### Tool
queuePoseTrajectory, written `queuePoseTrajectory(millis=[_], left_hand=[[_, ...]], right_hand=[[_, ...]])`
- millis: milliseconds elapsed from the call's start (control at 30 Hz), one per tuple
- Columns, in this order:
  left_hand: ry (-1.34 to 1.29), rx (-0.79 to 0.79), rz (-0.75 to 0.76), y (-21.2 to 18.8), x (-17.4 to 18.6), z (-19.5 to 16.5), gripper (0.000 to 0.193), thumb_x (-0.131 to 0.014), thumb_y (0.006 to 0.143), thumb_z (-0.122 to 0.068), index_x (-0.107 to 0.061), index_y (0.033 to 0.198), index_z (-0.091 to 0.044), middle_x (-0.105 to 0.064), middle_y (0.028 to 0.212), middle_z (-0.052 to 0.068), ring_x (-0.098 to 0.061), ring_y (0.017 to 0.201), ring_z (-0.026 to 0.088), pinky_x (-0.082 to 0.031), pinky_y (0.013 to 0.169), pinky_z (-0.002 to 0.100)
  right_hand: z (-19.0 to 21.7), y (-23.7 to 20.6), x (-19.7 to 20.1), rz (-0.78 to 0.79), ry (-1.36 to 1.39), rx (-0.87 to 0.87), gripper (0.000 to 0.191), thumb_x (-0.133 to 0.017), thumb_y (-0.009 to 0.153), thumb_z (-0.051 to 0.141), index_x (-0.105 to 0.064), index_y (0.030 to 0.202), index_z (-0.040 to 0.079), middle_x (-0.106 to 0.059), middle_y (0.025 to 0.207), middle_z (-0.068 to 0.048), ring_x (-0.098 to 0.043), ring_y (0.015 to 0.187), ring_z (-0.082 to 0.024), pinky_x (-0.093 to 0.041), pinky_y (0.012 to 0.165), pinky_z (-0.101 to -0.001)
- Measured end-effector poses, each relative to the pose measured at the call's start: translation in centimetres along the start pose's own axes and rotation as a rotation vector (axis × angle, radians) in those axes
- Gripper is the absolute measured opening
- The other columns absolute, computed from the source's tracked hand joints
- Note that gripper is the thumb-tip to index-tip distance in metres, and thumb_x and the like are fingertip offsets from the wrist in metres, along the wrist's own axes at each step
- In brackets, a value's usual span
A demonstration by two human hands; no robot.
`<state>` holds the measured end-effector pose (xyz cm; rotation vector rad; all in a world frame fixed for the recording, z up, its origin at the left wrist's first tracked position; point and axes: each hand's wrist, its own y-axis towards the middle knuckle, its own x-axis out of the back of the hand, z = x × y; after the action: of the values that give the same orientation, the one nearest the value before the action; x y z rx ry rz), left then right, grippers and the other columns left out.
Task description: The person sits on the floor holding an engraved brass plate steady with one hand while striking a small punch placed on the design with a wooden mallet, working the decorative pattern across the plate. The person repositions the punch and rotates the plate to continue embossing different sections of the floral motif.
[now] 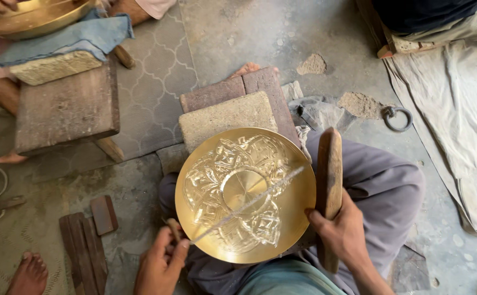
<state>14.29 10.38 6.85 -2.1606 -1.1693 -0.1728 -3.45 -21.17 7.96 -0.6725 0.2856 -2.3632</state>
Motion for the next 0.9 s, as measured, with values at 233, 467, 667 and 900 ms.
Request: queuePoseTrajectory(millis=[233,467,667,900], left_hand=[[0.123,-0.122,-0.162,-2.2,1.0,0.5,0.021,-0.067,0.093,-0.020,-0.064,0.107,-0.004,-0.077,0.085,0.007,-0.075,0.071,0.017,-0.058,0.063,0.031],[0.016,-0.273,-0.254,-2.2,0.5,-4.2,0.024,-0.073,0.089,-0.018,-0.065,0.106,-0.002,-0.074,0.093,0.006,-0.075,0.071,0.015,-0.060,0.060,0.029],[-0.019,-0.410,-0.243,0.9,-1.7,-9.1,0.024,-0.073,0.092,-0.016,-0.064,0.110,-0.002,-0.077,0.095,0.009,-0.079,0.077,0.017,-0.063,0.064,0.029],[0.295,-0.527,-0.071,3.9,-6.1,-12.7,0.030,-0.069,0.092,-0.015,-0.061,0.117,-0.001,-0.070,0.095,0.019,-0.071,0.077,0.036,-0.055,0.065,0.046]], right_hand=[[3.3,3.2,0.0,-0.194,-0.319,0.260,0.045,-0.081,0.076,0.022,-0.063,0.112,0.002,-0.073,0.084,-0.016,-0.072,0.075,-0.026,-0.055,0.072,-0.0405],[5.3,5.5,1.2,-0.187,-0.405,0.239,0.044,-0.081,0.081,0.028,-0.063,0.109,0.000,-0.072,0.080,-0.016,-0.072,0.071,-0.029,-0.055,0.071,-0.0432],[5.6,5.9,3.0,-0.048,-0.370,0.165,0.043,-0.081,0.080,0.029,-0.065,0.108,0.001,-0.076,0.089,-0.012,-0.073,0.080,-0.023,-0.057,0.074,-0.0395],[9.0,11.2,4.8,0.477,-0.163,0.509,0.071,-0.078,0.072,0.016,-0.056,0.137,0.002,-0.067,0.124,-0.012,-0.062,0.113,-0.020,-0.049,0.097,-0.0342]])
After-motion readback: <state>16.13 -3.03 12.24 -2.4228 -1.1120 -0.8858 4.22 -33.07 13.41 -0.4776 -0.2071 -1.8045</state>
